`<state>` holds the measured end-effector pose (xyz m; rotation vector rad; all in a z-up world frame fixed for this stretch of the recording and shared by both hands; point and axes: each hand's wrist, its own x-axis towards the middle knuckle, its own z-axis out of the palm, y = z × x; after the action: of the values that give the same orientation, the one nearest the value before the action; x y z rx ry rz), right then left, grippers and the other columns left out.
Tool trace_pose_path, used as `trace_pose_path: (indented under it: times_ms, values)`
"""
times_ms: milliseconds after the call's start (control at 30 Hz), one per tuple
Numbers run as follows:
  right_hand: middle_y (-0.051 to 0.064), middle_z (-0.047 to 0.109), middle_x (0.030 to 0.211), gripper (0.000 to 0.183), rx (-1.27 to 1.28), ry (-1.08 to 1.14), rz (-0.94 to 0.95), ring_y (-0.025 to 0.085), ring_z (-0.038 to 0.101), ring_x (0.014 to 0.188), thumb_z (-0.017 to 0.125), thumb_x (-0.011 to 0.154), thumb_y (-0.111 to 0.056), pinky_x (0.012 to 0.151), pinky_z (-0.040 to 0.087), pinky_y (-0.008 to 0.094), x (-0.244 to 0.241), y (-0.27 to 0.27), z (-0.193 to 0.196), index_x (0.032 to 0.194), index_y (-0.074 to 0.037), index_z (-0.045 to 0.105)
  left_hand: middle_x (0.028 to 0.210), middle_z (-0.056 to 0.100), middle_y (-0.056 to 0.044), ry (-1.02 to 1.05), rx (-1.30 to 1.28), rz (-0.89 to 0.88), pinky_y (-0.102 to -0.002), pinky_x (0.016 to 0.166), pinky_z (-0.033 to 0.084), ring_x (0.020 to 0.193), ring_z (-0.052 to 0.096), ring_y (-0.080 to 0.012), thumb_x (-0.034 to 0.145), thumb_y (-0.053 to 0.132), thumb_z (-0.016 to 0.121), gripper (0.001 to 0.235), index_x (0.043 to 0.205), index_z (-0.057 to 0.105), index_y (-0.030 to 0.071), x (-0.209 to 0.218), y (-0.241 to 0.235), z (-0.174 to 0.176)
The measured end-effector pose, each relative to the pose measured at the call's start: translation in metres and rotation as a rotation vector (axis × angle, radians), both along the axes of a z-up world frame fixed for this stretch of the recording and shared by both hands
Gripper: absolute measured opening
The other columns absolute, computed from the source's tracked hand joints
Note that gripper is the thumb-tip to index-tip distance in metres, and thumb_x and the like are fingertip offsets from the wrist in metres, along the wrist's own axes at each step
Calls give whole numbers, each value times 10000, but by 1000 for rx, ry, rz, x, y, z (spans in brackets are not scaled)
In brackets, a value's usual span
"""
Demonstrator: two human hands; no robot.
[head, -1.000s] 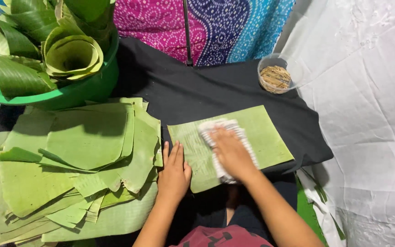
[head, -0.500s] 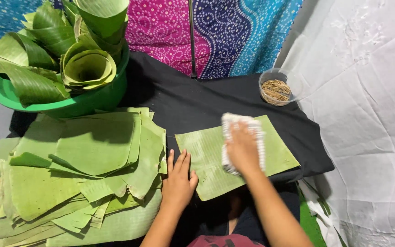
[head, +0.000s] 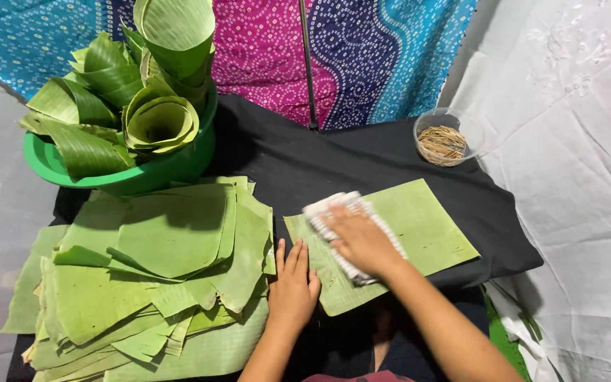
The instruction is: Wiping banana leaves with a cloth, folding them into cones, and pinning them with small wooden sticks.
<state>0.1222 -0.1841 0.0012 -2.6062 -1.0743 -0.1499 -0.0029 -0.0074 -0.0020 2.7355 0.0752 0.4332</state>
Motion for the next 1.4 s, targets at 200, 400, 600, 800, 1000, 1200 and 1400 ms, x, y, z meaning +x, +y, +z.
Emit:
trace_pose_path:
  times_ms: [200, 400, 600, 800, 1000, 1200, 1400]
  values:
    - [74, 342, 1655, 620, -74, -4, -395, 256, 263, 1538, 451, 976, -421, 1243, 135, 494, 31, -71, -4, 1544, -172, 427, 1554, 472, -43, 16, 3, 8, -436, 621, 587, 1529, 290, -337, 862, 223, 630, 563, 1398, 550, 70, 0, -2, 2]
    - [168, 316, 1651, 692, -97, -58, -539, 326, 225, 1547, 440, 973, -420, 1236, 93, 566, 29, -56, -29, 1590, -122, 338, 1562, 459, -30, 39, 15, 14, -425, 628, 586, 1535, 276, -335, 874, 224, 613, 559, 1407, 541, 74, 0, -3, 1]
    - [249, 377, 1593, 668, -24, -105, -297, 388, 316, 1497, 511, 961, -359, 1208, 187, 561, -41, 25, -6, 1535, -33, 408, 1566, 460, -35, 76, 16, 3, -437, 679, 594, 1540, 254, -341, 905, 223, 564, 531, 1414, 539, 72, 1, -1, 2]
    - [190, 395, 1599, 640, 86, -45, -133, 326, 293, 1517, 530, 953, -315, 1235, 134, 494, -76, 32, 17, 1519, -36, 425, 1510, 517, -82, 25, 19, 6, -459, 718, 601, 1528, 298, -365, 903, 214, 576, 422, 1295, 604, 59, 0, -1, -5]
    - [98, 380, 1626, 668, -29, 9, -363, 276, 277, 1529, 518, 941, -409, 1230, 162, 516, -25, -44, -15, 1546, -144, 423, 1558, 477, -47, 2, 11, -1, -423, 697, 595, 1528, 288, -348, 880, 211, 590, 551, 1409, 550, 62, -1, -1, -2]
    - [141, 247, 1684, 719, -126, 39, -663, 301, 170, 1565, 420, 973, -440, 1239, 75, 555, 18, -110, -19, 1608, -130, 287, 1549, 485, -31, -5, 2, 7, -419, 667, 590, 1525, 303, -341, 880, 214, 605, 546, 1405, 555, 75, -2, -3, 2]
    - [202, 257, 1665, 760, -90, 14, -642, 351, 175, 1558, 470, 944, -420, 1229, 74, 590, 11, -62, -31, 1601, -84, 289, 1566, 477, -13, -17, 26, 21, -402, 669, 583, 1529, 293, -326, 882, 231, 602, 552, 1412, 557, 84, -3, -5, 0]
